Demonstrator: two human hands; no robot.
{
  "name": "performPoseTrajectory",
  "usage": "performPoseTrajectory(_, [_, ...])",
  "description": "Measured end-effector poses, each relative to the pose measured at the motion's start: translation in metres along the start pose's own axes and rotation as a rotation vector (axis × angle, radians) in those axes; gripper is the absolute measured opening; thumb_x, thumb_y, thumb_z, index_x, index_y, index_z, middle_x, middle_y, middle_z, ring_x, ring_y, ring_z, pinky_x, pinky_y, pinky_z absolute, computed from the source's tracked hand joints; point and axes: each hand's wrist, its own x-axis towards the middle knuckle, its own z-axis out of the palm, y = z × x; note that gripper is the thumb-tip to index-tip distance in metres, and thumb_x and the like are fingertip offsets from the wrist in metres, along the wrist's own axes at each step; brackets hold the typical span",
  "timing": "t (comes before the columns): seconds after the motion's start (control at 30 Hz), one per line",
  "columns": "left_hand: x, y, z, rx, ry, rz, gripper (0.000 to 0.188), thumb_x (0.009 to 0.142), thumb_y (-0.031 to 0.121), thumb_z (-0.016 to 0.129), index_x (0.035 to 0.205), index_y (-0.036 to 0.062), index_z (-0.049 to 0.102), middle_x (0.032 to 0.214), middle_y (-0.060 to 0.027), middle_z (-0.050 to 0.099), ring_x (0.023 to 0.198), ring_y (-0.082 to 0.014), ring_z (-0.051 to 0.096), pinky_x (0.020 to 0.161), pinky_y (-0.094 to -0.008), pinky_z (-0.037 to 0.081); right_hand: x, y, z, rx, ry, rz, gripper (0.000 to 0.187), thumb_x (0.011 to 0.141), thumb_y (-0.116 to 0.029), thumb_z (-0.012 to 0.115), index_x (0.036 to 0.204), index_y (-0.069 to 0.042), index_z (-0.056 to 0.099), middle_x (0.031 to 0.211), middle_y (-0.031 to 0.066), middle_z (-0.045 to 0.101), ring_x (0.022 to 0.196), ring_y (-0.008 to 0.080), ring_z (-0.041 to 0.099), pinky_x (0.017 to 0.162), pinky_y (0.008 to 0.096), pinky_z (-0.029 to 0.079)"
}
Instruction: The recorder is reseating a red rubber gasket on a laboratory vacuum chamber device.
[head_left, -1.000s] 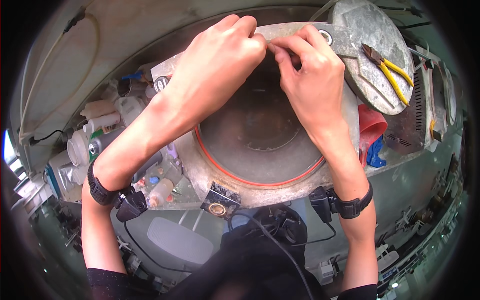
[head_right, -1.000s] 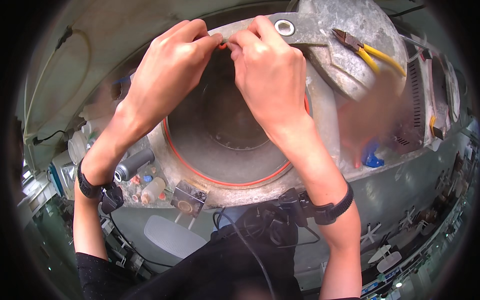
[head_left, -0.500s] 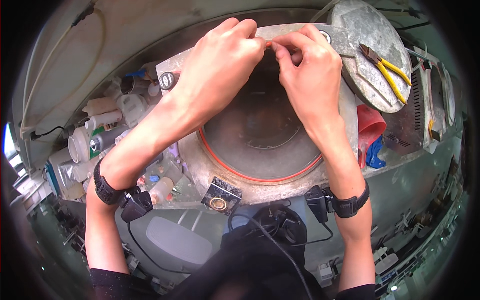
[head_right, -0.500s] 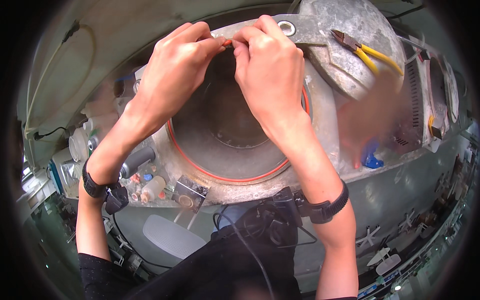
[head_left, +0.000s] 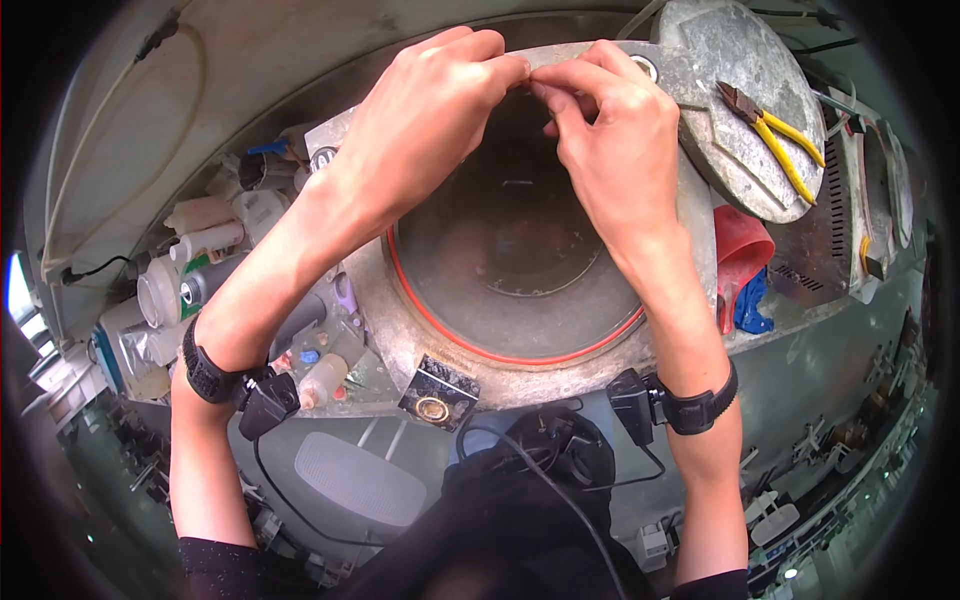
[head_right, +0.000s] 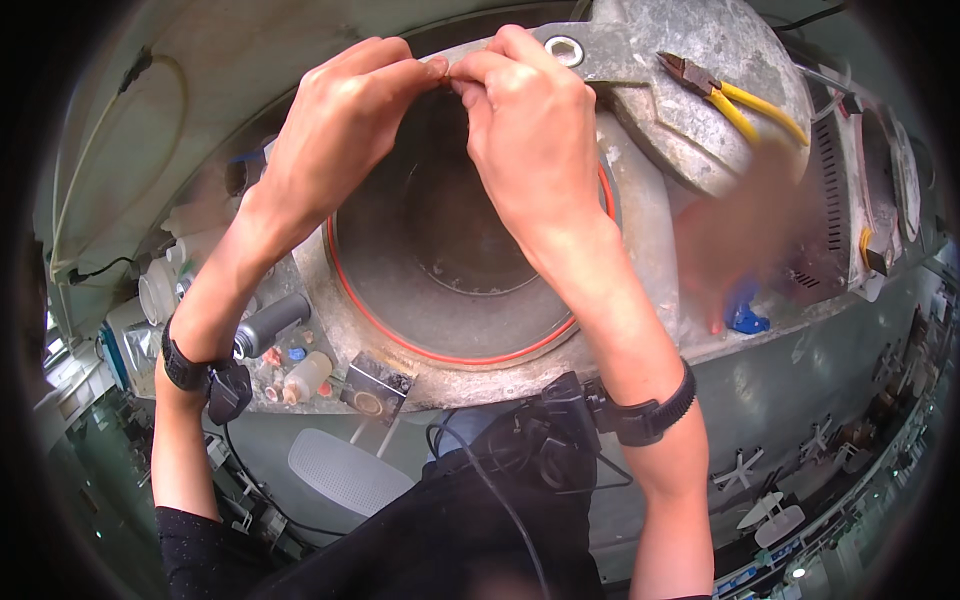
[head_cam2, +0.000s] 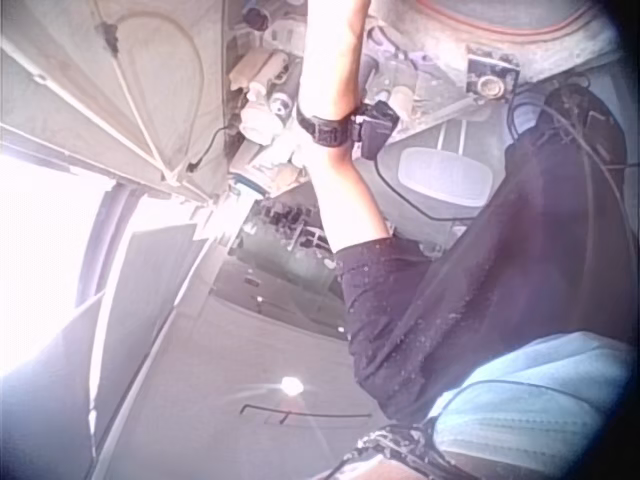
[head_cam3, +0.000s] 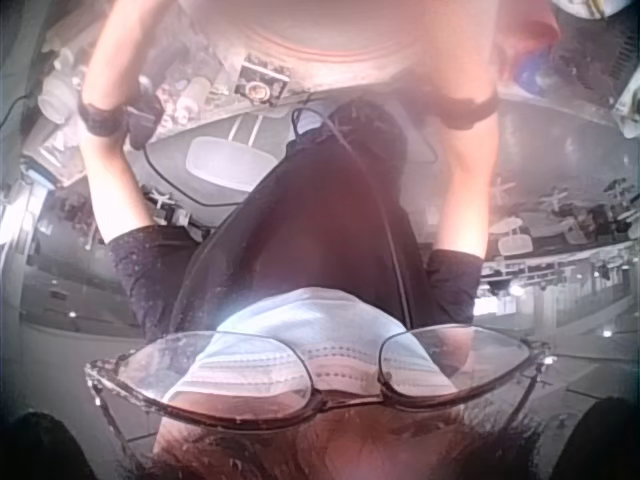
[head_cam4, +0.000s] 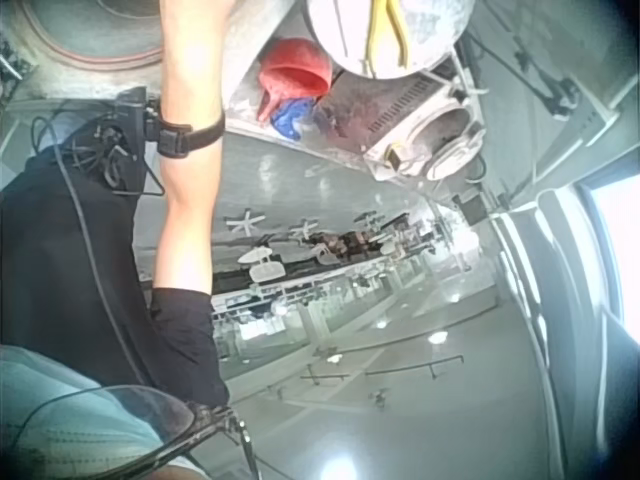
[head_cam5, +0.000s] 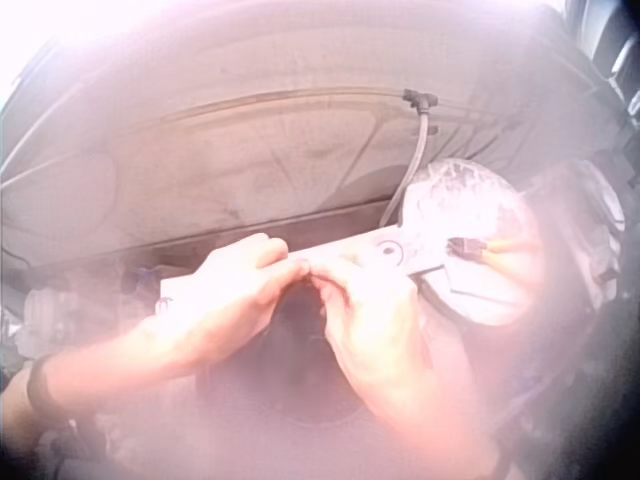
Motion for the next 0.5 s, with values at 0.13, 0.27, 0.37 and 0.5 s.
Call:
performPoseTrajectory(0.13, [-0.002,0.0,0.001,-0.013,0.011,0.01,0.017,0.085,-0.002,0.072,0.102,0.0006,0.074,0.083,-0.0116,0.064,0.078,-0.0317,0.063,0.07,-0.0425,0.053,-0.002,0.003,-0.001,0.075,0.021,-0.024,0.008,0.084,0.001,0.075,0.091,0.0,0.077,0.087,0.0117,0.067,0.076,0.0326,0.07,0.07,0.04,0.057])
performPoseTrajectory(0.27, [-0.003,0.0,0.002,-0.001,0.005,0.006,0.017,0.085,-0.002,0.072,0.102,0.0008,0.074,0.084,-0.0113,0.064,0.079,-0.0317,0.063,0.07,-0.0428,0.053,-0.001,0.006,-0.005,0.173,-0.055,-0.006,0.007,0.083,0.002,0.075,0.09,0.0,0.077,0.086,0.0112,0.066,0.075,0.0312,0.069,0.069,0.0401,0.056])
performPoseTrajectory(0.37, [-0.002,0.002,0.002,0.003,0.009,-0.002,0.017,0.085,-0.001,0.073,0.102,0.0013,0.074,0.084,-0.0112,0.064,0.078,-0.0316,0.063,0.07,-0.0427,0.053,0.001,0.009,-0.006,0.041,-0.052,-0.129,0.008,0.083,0.003,0.073,0.09,0.0,0.077,0.087,0.0112,0.066,0.076,0.0314,0.07,0.07,0.0407,0.057])
performPoseTrajectory(0.5, [-0.004,0.002,0.001,0.013,0.007,-0.03,0.016,0.086,-0.001,0.073,0.101,0.0015,0.075,0.084,-0.011,0.065,0.078,-0.0314,0.064,0.07,-0.042,0.054,-0.001,-0.001,-0.001,0.012,-0.017,-0.112,0.008,0.082,0.004,0.071,0.089,0.001,0.075,0.087,0.0116,0.066,0.077,0.0324,0.07,0.07,0.0414,0.057])
